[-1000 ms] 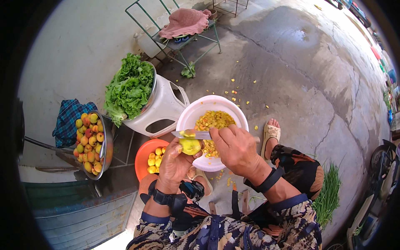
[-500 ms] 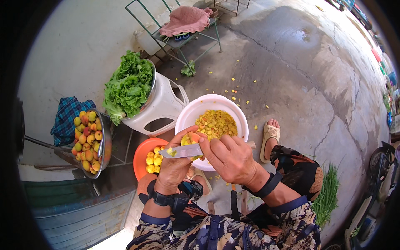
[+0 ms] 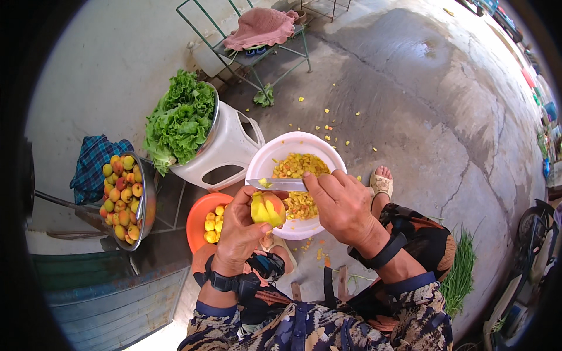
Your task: Peel a fruit using a small knife and discard the skin into a bowl.
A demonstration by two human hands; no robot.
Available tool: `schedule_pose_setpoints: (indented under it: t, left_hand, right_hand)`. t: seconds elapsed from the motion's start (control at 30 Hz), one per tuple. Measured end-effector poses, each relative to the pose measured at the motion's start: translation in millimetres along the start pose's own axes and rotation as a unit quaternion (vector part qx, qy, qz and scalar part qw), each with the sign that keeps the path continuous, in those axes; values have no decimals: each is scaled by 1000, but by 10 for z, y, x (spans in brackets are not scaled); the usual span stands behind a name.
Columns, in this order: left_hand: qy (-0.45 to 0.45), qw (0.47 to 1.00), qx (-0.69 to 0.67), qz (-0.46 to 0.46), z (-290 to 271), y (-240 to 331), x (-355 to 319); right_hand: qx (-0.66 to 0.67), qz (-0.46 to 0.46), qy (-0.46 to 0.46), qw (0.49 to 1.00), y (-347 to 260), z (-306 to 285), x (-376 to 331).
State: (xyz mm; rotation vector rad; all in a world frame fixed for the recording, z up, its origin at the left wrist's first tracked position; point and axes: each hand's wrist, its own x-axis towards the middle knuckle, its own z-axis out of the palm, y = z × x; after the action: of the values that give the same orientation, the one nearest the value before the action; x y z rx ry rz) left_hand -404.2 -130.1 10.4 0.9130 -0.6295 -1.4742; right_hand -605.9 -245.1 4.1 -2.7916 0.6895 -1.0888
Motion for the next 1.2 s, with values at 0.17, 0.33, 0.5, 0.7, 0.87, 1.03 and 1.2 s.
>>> schedule_pose_setpoints:
  t: [0.17, 0.33, 0.5, 0.7, 0.87, 1.03, 1.2]
  left_hand:
    - [43, 999, 8, 22, 9, -48, 20]
    - [46, 999, 14, 6, -21, -63, -8]
    - [77, 996, -27, -41, -31, -74, 7]
    - [44, 999, -19, -4, -19, -19, -24]
    - [73, 994, 80, 2, 9, -38, 6]
    - [37, 998, 39, 18, -43, -76, 9]
    - [64, 998, -26, -12, 32, -50, 37]
  right_hand:
    - [38, -74, 31, 996, -194, -64, 25]
    - [25, -93, 6, 995, -244, -57, 42]
    - [10, -47, 4, 999, -180, 19, -18]
    - [-10, 16, 6, 1000, -36, -11, -4]
    - [15, -68, 11, 998, -229, -97, 54]
    - [-11, 19, -5, 1000, -98, 25, 8]
    - [30, -6, 47, 998, -203, -39, 21]
